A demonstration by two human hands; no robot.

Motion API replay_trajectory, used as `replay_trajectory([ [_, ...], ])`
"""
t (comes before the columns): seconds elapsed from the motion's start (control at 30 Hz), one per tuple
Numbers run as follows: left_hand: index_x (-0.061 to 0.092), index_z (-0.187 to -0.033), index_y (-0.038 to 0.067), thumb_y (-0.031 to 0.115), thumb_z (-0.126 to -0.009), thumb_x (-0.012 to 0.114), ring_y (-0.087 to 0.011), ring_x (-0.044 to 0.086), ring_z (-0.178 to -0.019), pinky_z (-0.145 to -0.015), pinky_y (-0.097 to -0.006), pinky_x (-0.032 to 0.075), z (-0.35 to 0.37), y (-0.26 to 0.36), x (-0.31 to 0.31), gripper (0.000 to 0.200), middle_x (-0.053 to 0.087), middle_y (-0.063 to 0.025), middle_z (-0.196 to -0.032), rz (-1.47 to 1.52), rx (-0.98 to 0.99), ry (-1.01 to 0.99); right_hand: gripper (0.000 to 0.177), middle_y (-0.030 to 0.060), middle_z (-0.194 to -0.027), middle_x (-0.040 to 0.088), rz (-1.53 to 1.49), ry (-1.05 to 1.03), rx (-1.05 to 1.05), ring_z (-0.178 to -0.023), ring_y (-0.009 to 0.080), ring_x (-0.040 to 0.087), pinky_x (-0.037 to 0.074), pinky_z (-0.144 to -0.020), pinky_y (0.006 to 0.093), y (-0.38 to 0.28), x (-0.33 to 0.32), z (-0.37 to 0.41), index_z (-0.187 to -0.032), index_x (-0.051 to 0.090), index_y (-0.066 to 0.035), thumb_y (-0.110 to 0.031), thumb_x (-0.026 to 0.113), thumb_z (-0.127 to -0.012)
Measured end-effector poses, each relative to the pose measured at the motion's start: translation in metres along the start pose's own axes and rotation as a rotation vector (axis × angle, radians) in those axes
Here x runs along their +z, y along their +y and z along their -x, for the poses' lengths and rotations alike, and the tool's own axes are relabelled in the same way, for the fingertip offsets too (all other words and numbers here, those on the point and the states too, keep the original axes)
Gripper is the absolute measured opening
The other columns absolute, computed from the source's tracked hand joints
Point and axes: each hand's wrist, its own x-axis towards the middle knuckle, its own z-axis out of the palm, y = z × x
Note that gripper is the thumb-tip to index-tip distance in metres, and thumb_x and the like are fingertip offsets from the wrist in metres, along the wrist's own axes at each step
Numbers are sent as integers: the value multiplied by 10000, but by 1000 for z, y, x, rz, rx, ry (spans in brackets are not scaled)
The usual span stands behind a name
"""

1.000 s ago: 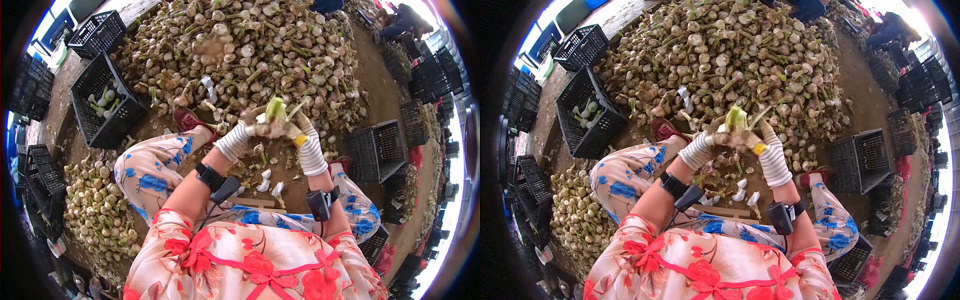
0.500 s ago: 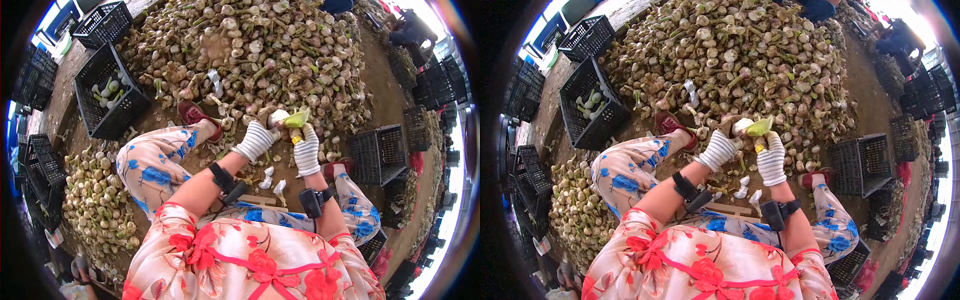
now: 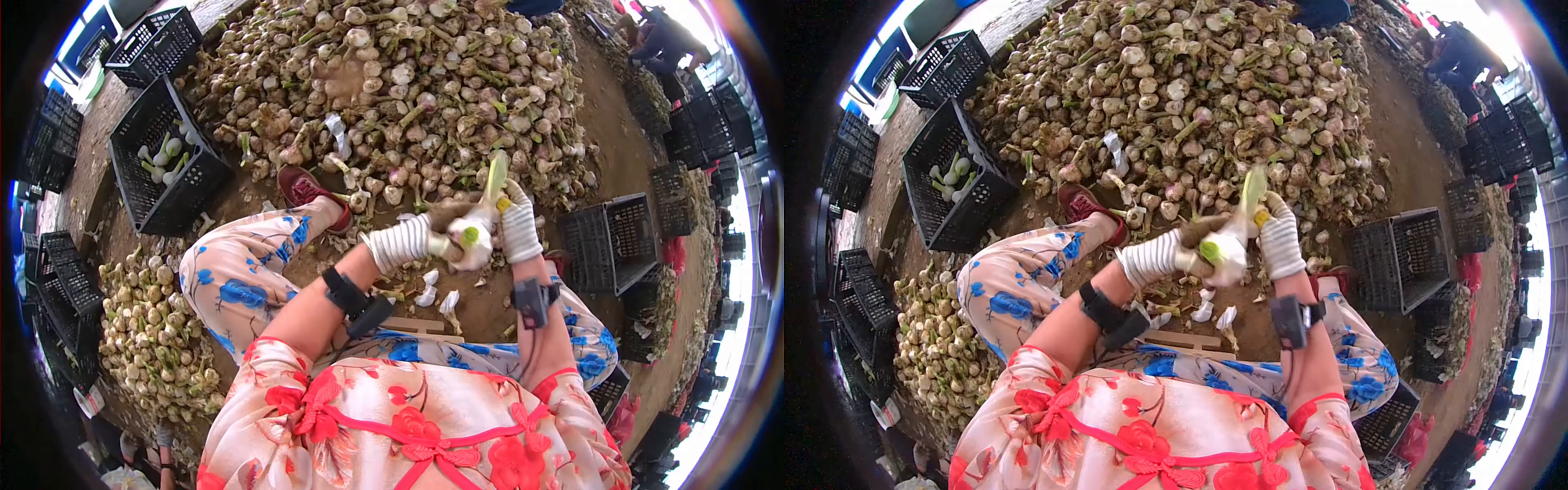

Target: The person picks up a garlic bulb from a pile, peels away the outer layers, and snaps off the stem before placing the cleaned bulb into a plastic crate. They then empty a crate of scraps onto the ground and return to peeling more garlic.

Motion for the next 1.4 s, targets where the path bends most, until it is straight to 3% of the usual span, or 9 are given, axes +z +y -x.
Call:
replay_trajectory([
  [0.17, 354, -1250, 76, 46, -575, 732, -162, 498, -1011, -876, -284, 423, -1, -6, -32, 774, 512, -33, -1112, -26, 15, 298, 472, 50, -909, 580, -313, -343, 43, -822, 148, 575, 491, -715, 257, -19, 14, 35, -1196, 457, -79, -86, 627, -755],
  [0.43, 383, -1227, 77, 78, -631, 750, -178, 504, -1013, -843, -303, 453, -5, -17, -33, 700, 496, -66, -1122, 22, 124, 461, 309, 51, -927, 587, -371, 38, -15, -832, 117, 569, 476, -724, 225, 27, 39, 20, -1041, 526, -30, 3, 634, -754],
  [0.53, 421, -1177, 63, 101, -639, 755, -161, 514, -969, -841, -295, 442, 0, -17, -34, 635, 522, -62, -1083, -199, 134, 517, 175, 52, -884, 599, 304, 12, -265, -754, 117, 562, 486, -645, 216, 17, 32, 14, -964, 544, -11, 13, 560, -791],
  [0.6, 446, -1146, 53, 93, -623, 760, -162, 503, -983, -859, -296, 422, -3, -20, -37, 612, 514, -61, -1099, -305, 114, 505, 226, 69, -906, 603, 371, 256, 62, -774, 134, 560, 474, -687, 214, 37, -13, -8, -996, 552, -25, -20, 586, -773],
  [0.7, 492, -1092, 38, 94, -605, 763, -150, 497, -984, -877, -288, 406, -2, -6, -31, 560, 525, -59, -1078, -489, 197, 445, 498, 108, -1104, 539, 521, -44, -306, -987, 170, 523, 435, -834, 255, 33, -25, -8, -1246, 397, -50, -91, 593, -789],
  [0.8, 484, -1099, 43, 106, -568, 783, -145, 501, -972, -866, -287, 421, -7, -3, -23, 612, 532, -64, -1051, -246, 86, 460, 700, 88, -1191, 479, 24, -329, -94, -1103, 173, 446, 405, -889, 287, -3, 0, 19, -1321, 280, -81, -133, 669, -742],
  [1.13, 506, -1127, 25, 65, -599, 730, -124, 529, -941, -848, -280, 427, -3, 8, -22, 574, 576, -45, -1043, -226, 95, 287, 265, 41, -831, 625, 76, -219, 88, -720, 78, 555, 468, -647, 221, -17, 2, 16, -957, 599, 1, -162, 667, -760],
  [1.23, 494, -1155, 20, 52, -616, 711, -118, 522, -960, -853, -277, 423, 1, 11, -18, 582, 572, -44, -1057, -171, 14, 242, 307, 31, -820, 621, 683, -227, -181, -740, 92, 551, 455, -688, 228, -37, 24, 29, -926, 607, 9, -195, 695, -715],
  [1.4, 493, -1155, 37, 53, -620, 733, -123, 522, -975, -865, -282, 420, 2, 15, -21, 587, 557, -52, -1092, -129, -2, 236, 251, 22, -855, 623, 129, -235, 94, -764, 68, 541, 451, -681, 204, -10, -1, 14, -987, 609, 7, -172, 611, -810],
])
